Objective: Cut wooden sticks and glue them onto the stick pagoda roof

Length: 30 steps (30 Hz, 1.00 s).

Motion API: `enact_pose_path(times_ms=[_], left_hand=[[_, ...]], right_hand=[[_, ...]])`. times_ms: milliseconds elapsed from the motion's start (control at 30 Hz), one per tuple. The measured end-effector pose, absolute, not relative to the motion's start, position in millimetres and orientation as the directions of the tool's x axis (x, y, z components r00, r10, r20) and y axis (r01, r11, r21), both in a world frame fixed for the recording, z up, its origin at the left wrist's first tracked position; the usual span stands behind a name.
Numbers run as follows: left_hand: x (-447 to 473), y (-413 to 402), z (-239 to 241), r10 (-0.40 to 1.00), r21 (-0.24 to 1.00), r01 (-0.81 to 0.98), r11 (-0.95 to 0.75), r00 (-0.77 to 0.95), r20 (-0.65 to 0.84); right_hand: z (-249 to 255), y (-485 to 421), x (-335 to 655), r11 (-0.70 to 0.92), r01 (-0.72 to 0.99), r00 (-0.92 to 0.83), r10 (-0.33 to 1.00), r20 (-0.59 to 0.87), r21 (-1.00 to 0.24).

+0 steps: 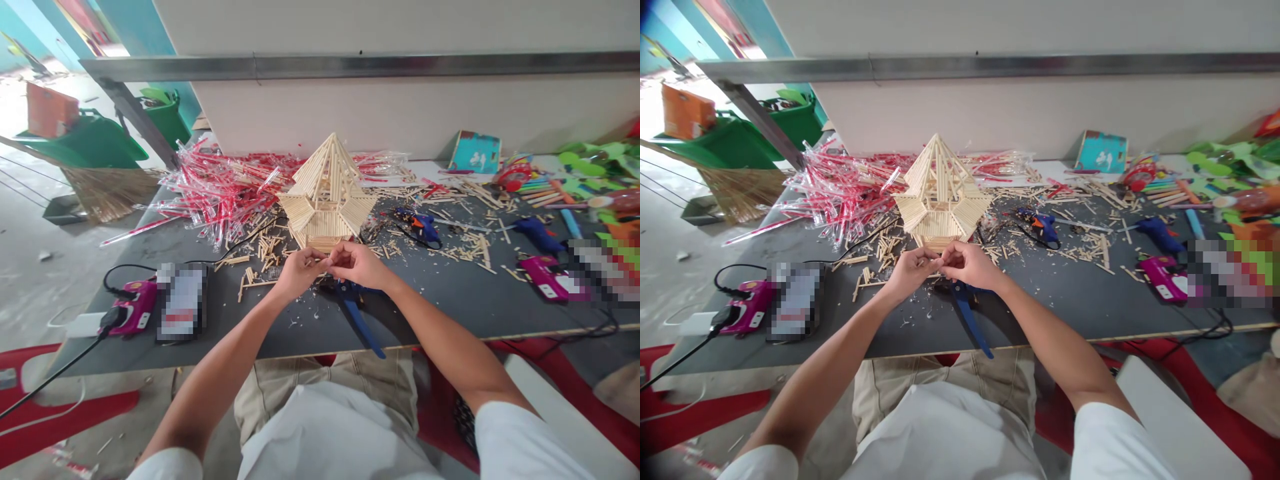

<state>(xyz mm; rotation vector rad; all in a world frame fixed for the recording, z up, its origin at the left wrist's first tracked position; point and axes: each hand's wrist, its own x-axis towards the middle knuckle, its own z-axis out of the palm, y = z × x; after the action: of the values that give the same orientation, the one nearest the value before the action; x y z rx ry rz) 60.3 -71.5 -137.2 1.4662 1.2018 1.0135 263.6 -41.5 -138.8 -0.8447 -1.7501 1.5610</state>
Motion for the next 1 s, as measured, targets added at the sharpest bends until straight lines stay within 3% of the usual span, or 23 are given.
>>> enact_pose_path(times_ms=[367, 1000], left_hand=[[55.2, -69.8, -138.0, 0.962, 0.876, 0.477, -0.076, 0.265, -0.06], [55.8, -70.6, -141.3, 0.937, 0.933, 0.35, -0.081, 0.346, -0.048]], right_hand=[[-143.7, -39.3, 266.4, 0.15, 0.127, -0.587, 0.808, 0.047, -0.98], [-133.8, -37.4, 269.7, 0.126, 0.132, -0.548, 0.836, 0.033, -0.983]])
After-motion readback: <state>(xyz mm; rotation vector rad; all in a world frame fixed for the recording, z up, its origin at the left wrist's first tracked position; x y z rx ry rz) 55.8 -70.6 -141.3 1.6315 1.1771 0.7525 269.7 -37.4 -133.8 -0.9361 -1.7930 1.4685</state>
